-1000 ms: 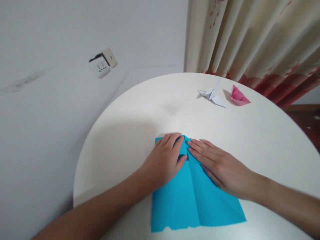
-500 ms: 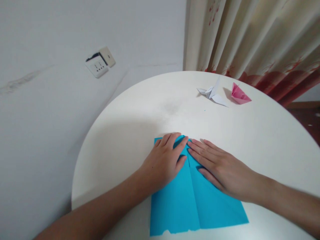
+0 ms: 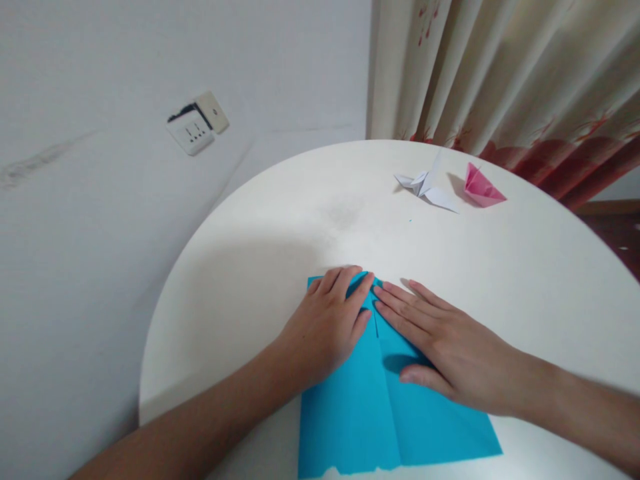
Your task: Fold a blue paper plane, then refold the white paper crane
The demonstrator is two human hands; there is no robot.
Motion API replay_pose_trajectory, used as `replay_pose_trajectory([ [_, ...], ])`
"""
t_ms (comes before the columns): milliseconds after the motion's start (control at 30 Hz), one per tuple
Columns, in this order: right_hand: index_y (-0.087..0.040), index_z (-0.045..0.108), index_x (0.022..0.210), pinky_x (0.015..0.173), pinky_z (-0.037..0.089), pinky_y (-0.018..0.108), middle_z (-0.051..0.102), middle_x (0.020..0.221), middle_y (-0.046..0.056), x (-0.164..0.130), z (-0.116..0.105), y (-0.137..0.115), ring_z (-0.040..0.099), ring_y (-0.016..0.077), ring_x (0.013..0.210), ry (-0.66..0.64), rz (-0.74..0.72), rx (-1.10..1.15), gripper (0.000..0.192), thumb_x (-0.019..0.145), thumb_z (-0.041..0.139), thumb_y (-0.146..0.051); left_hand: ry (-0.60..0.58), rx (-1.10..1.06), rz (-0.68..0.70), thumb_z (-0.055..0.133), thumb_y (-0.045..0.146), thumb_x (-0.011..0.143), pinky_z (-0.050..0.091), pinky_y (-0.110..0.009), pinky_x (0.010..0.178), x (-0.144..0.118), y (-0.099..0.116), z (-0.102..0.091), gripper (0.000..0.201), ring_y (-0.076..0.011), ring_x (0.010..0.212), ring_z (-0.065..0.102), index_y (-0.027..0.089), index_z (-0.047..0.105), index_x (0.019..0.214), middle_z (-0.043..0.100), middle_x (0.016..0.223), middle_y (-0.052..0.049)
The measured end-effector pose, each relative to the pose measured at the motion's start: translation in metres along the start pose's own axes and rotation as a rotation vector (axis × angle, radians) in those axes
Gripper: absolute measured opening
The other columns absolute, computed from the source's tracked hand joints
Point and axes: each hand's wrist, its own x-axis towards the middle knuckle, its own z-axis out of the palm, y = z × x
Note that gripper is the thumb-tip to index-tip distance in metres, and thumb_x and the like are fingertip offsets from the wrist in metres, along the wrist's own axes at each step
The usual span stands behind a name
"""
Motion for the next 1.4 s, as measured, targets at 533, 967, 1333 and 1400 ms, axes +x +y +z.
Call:
replay_pose_trajectory([
  [533,-0.015,0.02,0.157,0.124,0.014,0.055,0.021,0.161,0.014,-0.0006,-0.0006,0.0026,0.019,0.0298,0.15,-0.002,-0.016,0.023,0.081,0.095,0.05,-0.057,0.003,0.024,-0.008,0.044,0.028,0.098,0.041,-0.049,0.103,0.0012,0.0012,0.0024,0.048,-0.0304,0.131,0.041,0.019,0.041,0.145,0.046,0.144,-0.014],
  [967,-0.015,0.018,0.158,0.123,0.009,0.058,0.02,0.161,0.016,-0.002,-0.0021,0.0059,0.015,0.0305,0.151,-0.037,-0.068,0.008,0.085,0.093,0.049,-0.062,0.066,-0.099,-0.097,0.055,0.039,0.094,0.04,-0.049,0.106,0.0044,0.0029,0.002,0.049,-0.0296,0.131,0.042,0.021,0.051,0.139,0.049,0.142,-0.012],
  [1333,-0.012,0.009,0.158,0.123,0.012,0.057,0.024,0.16,0.018,-0.0026,-0.0016,0.0066,0.021,0.0303,0.149,-0.011,-0.061,0.02,0.09,0.093,0.047,-0.062,0.065,-0.142,-0.125,0.071,0.046,0.082,0.04,-0.049,0.107,0.0036,0.0021,0.0032,0.07,-0.0309,0.133,0.042,0.024,0.045,0.143,0.049,0.143,-0.011],
  [1400,-0.013,0.011,0.158,0.123,0.013,0.057,0.025,0.16,0.017,-0.0025,-0.0016,0.0069,0.022,0.0304,0.149,-0.001,-0.065,0.032,0.089,0.093,0.048,-0.062,0.073,-0.145,-0.119,0.071,0.046,0.082,0.039,-0.05,0.108,0.0029,0.0024,0.0031,0.071,-0.0312,0.132,0.043,0.024,0.043,0.144,0.049,0.143,-0.012],
])
